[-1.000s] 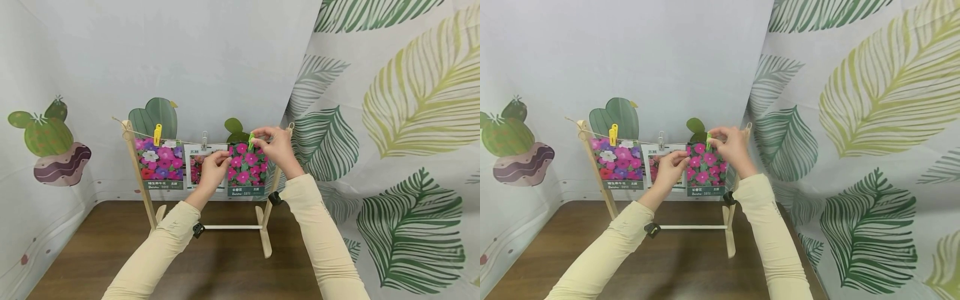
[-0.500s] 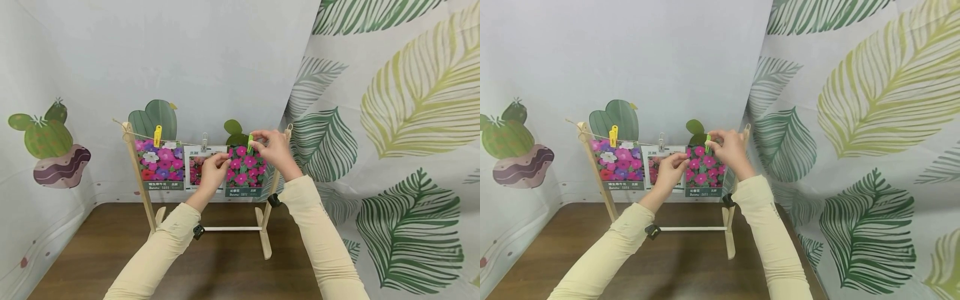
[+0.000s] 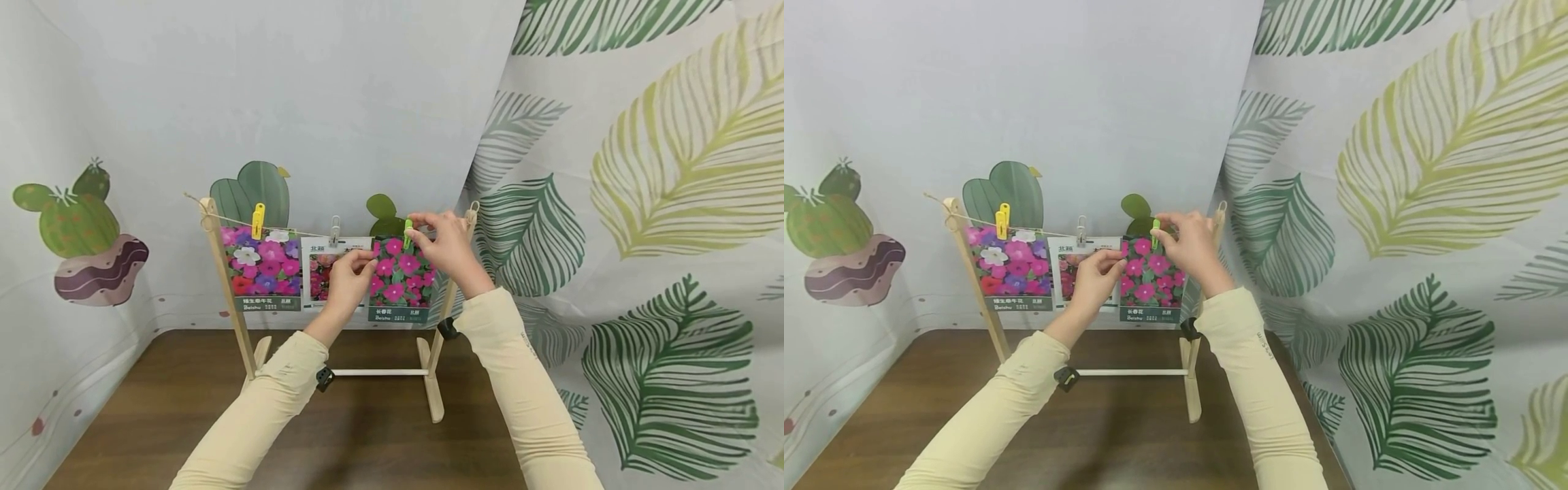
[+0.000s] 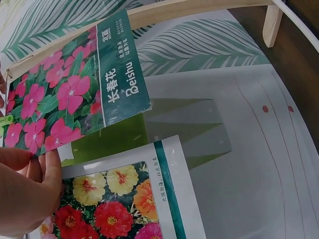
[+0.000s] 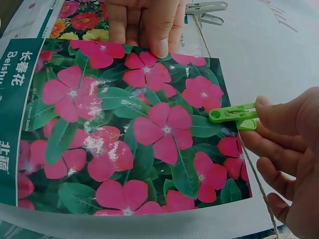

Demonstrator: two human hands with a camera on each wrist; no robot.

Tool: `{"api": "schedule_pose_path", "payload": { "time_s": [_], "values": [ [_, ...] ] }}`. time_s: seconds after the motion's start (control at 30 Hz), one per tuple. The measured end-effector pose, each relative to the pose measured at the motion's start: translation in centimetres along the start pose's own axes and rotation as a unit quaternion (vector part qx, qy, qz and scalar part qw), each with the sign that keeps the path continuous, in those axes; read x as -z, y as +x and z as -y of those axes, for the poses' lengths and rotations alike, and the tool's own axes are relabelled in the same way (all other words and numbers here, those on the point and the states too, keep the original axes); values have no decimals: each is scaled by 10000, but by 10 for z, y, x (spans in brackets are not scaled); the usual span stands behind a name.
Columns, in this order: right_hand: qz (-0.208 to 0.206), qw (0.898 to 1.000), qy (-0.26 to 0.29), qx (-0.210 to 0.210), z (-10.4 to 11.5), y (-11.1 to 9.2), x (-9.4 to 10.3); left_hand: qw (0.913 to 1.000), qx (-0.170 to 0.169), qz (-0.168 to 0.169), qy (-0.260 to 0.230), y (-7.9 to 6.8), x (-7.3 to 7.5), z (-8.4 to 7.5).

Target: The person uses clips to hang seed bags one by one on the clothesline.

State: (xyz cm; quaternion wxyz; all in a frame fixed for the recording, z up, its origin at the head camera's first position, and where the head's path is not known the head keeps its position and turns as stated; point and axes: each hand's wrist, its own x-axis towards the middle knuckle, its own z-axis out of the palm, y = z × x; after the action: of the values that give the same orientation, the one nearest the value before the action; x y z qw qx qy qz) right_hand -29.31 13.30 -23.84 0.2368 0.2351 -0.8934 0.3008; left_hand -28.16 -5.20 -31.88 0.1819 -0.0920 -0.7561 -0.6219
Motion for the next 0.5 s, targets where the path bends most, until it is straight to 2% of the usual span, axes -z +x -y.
{"api": "schedule_pose_path", "payload": {
  "time_s": [0.5],
  "values": [
    [64, 10000, 4, 55, 2, -4, 1, 10000, -18, -37, 42, -2, 0, -2]
  ]
}}
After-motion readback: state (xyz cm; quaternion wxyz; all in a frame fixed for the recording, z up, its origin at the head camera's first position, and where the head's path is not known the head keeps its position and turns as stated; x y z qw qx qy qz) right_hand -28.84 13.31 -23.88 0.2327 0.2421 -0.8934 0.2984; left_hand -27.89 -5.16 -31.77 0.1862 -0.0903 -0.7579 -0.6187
